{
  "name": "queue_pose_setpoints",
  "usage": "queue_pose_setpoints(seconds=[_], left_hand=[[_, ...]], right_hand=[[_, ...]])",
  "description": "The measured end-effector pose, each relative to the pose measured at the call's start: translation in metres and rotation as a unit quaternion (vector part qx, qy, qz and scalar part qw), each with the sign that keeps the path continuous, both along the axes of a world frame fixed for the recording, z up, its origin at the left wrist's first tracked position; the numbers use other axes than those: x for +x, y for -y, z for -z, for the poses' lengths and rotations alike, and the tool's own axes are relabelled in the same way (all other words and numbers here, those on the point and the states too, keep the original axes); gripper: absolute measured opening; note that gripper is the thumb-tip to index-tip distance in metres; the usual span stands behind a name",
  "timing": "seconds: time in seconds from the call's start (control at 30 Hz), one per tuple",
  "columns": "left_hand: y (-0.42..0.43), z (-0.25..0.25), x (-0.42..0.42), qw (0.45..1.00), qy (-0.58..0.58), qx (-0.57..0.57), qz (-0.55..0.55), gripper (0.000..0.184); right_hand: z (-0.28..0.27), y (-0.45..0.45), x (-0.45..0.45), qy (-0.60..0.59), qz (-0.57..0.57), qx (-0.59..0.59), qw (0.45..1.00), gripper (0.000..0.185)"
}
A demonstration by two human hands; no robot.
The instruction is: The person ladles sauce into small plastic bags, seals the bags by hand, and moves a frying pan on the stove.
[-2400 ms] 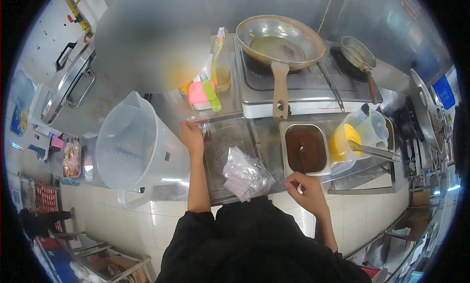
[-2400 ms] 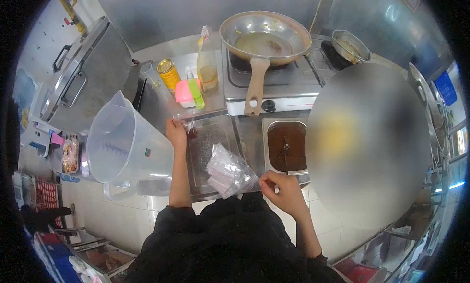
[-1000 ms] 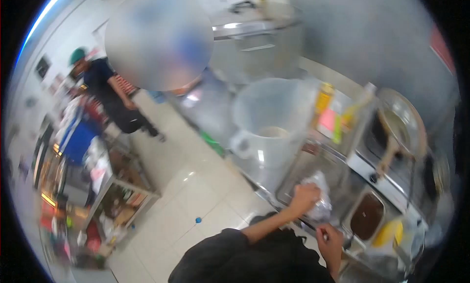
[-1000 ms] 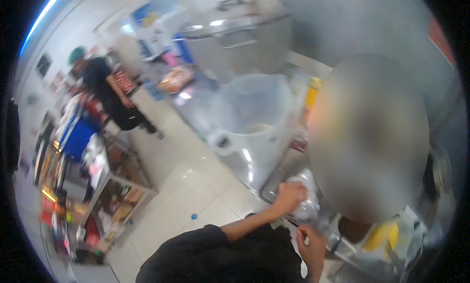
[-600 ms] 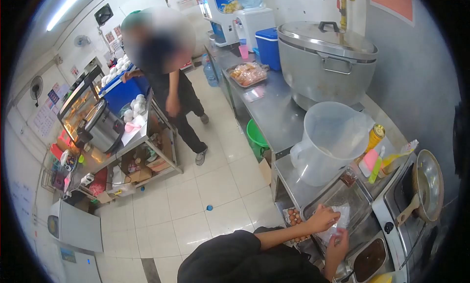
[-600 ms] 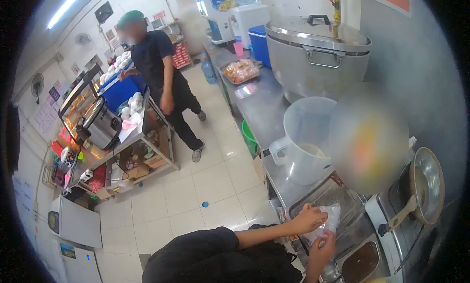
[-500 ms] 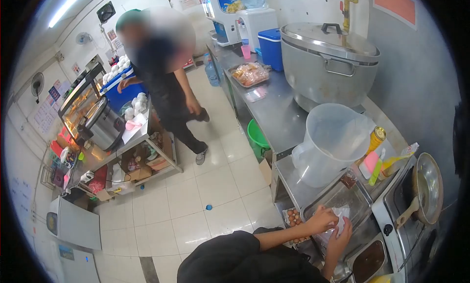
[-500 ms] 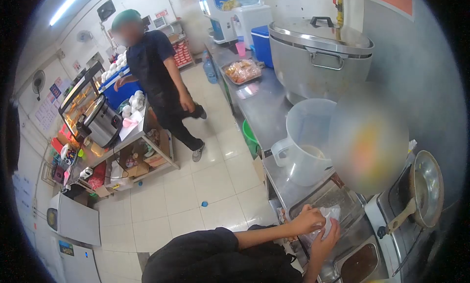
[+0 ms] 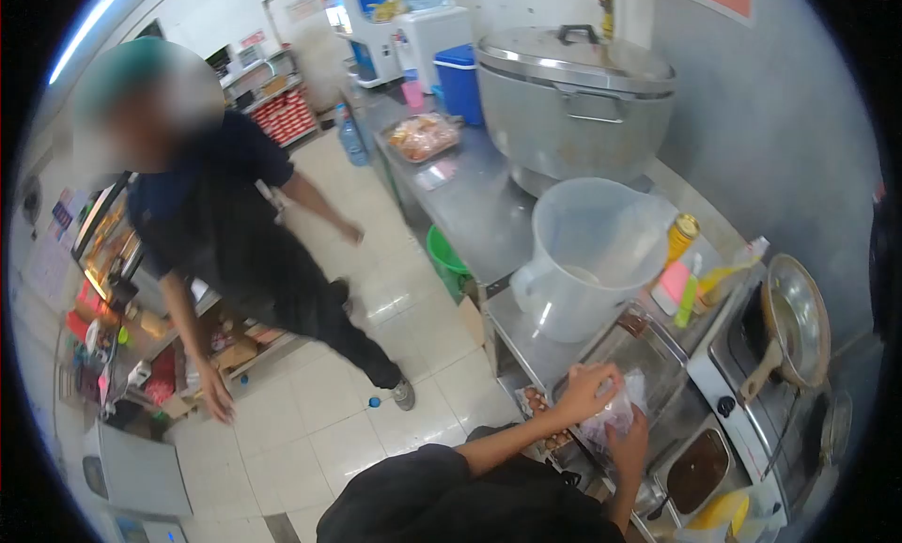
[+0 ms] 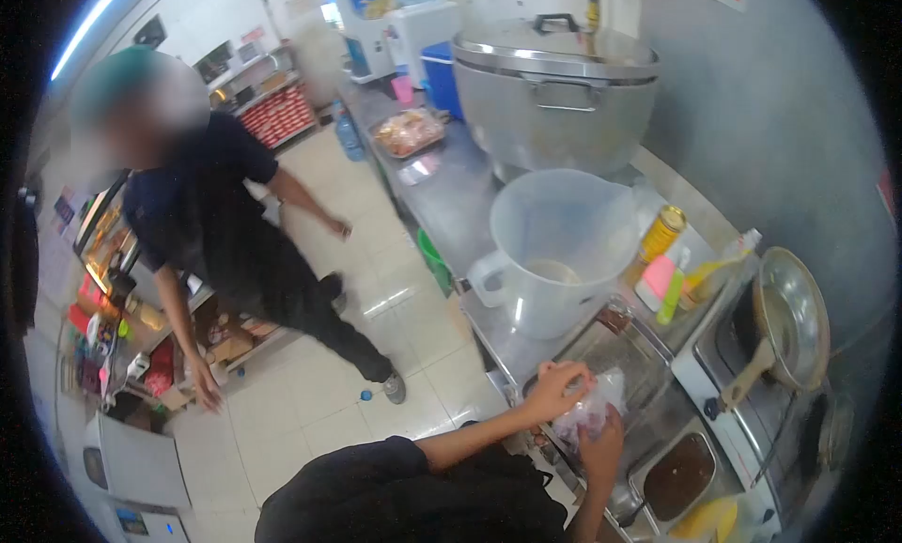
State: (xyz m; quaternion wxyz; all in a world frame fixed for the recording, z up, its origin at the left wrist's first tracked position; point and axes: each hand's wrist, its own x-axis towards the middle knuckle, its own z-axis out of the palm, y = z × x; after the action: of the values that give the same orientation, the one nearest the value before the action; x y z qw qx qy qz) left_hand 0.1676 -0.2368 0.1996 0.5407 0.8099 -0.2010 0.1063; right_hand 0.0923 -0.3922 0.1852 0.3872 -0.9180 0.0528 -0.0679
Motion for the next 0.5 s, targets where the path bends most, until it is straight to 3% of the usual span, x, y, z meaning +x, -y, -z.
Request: queue_pose_setpoints(seconds=[0.1,0.23,0.3,0.33,0.37,0.4,0.43,0.5], left_hand=[[0.003,0.002,0.005,0.991,-0.03,-0.106,0.076,0.008],[0.009,0.011,-0.005,0.987,-0.093,-0.074,0.106,0.007],[0.011,0.007,-0.009,0.982,-0.134,-0.096,0.098,0.007],[0.013,0.008,-0.011,0.978,-0.135,-0.094,0.129,0.007],[0.015,0.011,-0.011,0.979,-0.151,-0.09,0.099,0.008],[0.017,0.013,-0.012,0.98,-0.167,-0.084,0.066,0.01],[0.02,0.01,-0.013,0.978,-0.168,-0.082,0.09,0.01],[0.024,0.005,-0.014,0.971,-0.192,-0.122,0.067,0.009]], right_hand=[[0.008,0.008,-0.006,0.076,-0.024,-0.112,0.99,0.068],[-0.021,-0.008,-0.01,0.063,0.099,-0.106,0.987,0.073],[-0.002,0.001,-0.007,0.049,0.021,0.209,0.976,0.075],[-0.006,0.003,-0.01,0.056,0.05,0.205,0.976,0.075],[-0.012,0.002,-0.012,-0.02,0.049,0.411,0.91,0.067],[-0.015,-0.002,-0.014,-0.085,0.037,0.6,0.795,0.059],[-0.018,-0.009,-0.016,-0.07,0.056,0.6,0.795,0.059],[-0.023,-0.025,-0.014,-0.061,0.153,0.519,0.839,0.04]])
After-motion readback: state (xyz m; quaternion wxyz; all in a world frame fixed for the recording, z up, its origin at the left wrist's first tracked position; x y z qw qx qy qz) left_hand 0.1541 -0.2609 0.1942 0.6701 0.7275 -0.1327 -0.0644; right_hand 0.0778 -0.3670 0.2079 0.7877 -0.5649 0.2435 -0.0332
